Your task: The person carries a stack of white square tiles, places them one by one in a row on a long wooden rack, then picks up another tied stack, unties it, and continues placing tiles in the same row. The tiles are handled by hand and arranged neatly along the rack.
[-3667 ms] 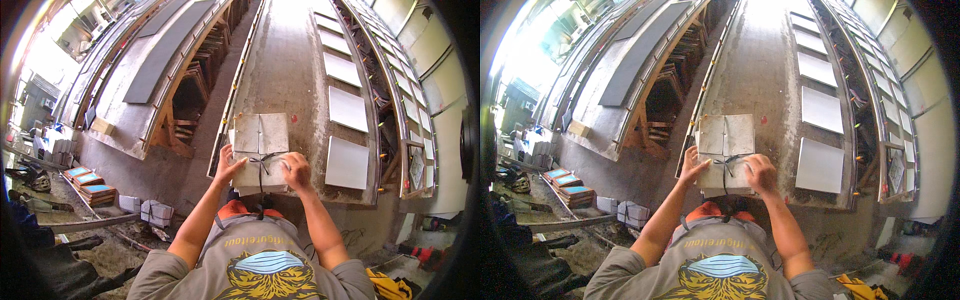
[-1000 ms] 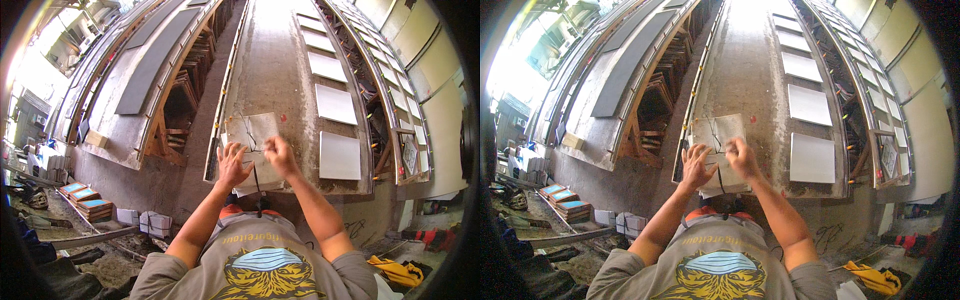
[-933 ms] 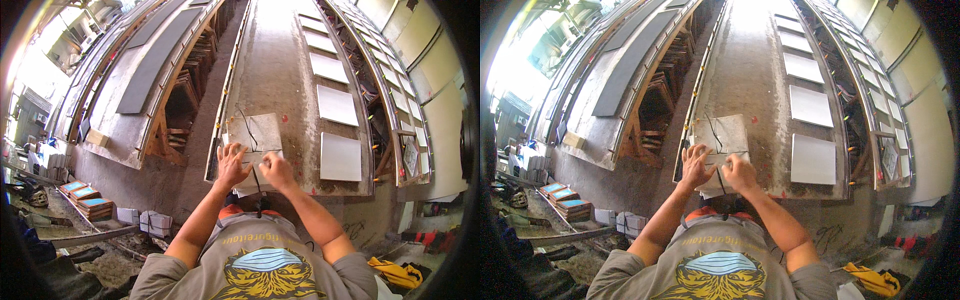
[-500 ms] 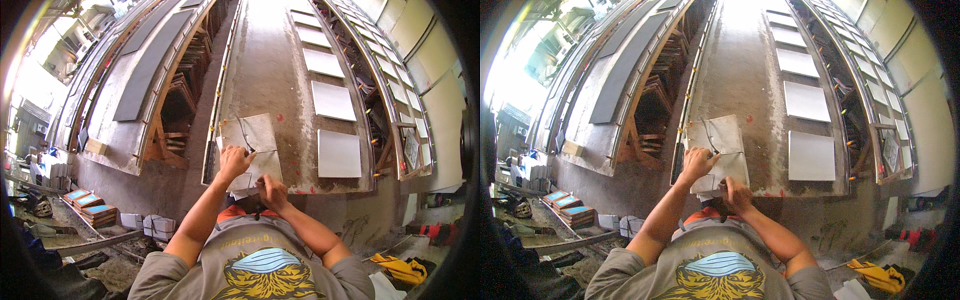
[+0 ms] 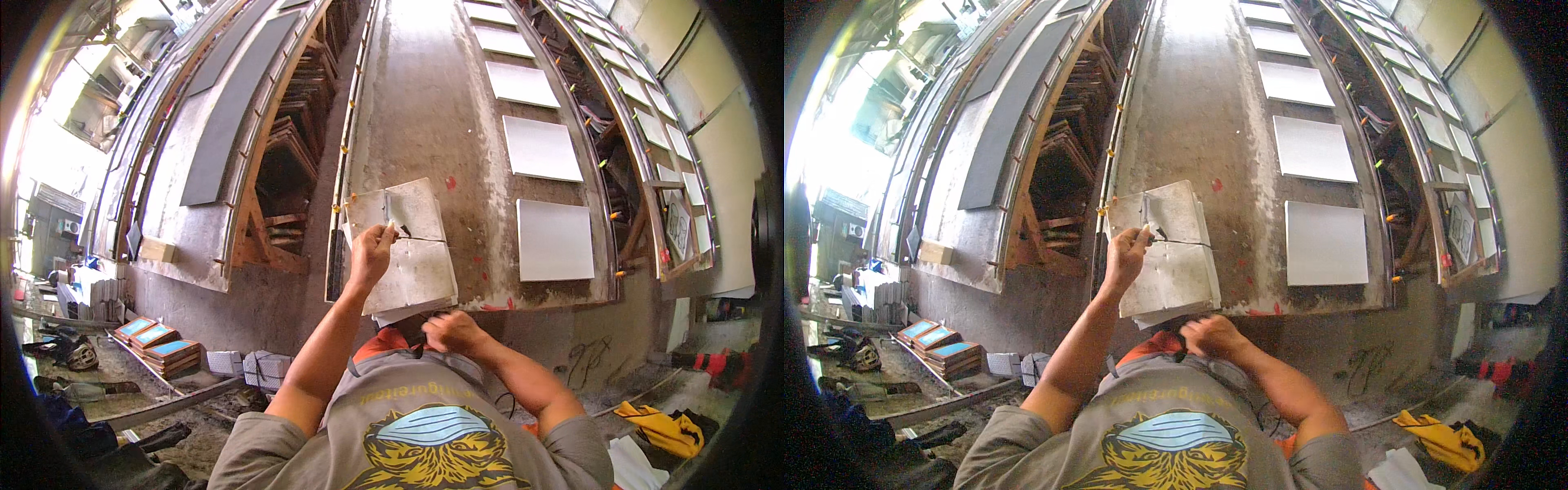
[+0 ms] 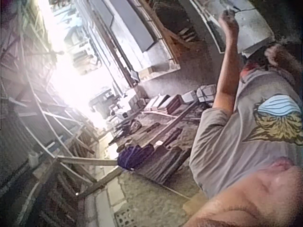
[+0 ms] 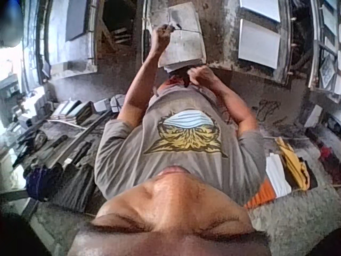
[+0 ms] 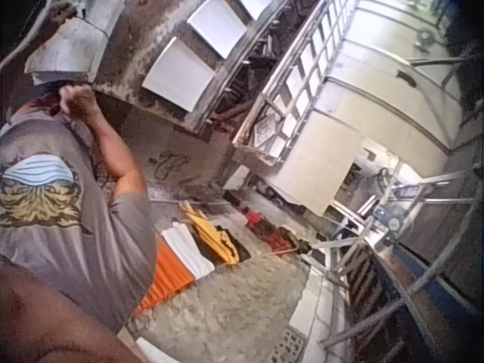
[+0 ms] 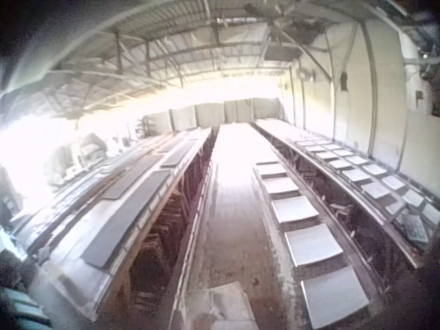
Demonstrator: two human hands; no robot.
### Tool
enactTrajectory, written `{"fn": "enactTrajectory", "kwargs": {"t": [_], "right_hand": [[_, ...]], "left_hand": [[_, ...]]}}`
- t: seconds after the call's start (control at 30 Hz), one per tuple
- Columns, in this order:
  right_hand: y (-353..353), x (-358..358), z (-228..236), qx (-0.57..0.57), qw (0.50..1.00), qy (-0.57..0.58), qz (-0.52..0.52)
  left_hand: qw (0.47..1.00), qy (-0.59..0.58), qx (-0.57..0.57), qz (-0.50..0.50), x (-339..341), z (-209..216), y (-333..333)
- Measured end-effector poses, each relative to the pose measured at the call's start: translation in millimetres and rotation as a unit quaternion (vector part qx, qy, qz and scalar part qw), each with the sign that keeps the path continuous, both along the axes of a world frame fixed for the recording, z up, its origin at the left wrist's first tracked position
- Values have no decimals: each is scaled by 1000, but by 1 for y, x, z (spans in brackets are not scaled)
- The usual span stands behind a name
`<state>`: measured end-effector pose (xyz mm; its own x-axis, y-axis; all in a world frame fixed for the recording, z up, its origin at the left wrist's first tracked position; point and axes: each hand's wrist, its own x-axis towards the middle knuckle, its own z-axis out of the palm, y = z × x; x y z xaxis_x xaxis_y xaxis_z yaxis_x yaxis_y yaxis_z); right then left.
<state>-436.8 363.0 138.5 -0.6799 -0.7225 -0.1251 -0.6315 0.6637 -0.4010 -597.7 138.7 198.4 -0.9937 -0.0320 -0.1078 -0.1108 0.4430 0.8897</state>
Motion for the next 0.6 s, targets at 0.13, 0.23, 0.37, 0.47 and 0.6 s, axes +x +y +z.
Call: {"fn": "enactTrajectory", "kwargs": {"t": [0.13,0.23,0.37,0.47,0.6], "right_hand": [[53,7,-19,62,980,-33,-184],[63,-7,-11,53,925,-77,-369],[66,-20,-33,-5,872,-101,-479],[59,-23,-40,-39,854,-121,-504],[50,-27,-63,-156,843,-145,-494]], "left_hand": [[998,-66,10,9,3,9,-5],[966,176,-184,45,20,-10,-19],[976,47,-130,170,80,-54,-48],[917,-232,253,204,126,-76,-56],[897,-284,320,110,141,-84,-64]]}}
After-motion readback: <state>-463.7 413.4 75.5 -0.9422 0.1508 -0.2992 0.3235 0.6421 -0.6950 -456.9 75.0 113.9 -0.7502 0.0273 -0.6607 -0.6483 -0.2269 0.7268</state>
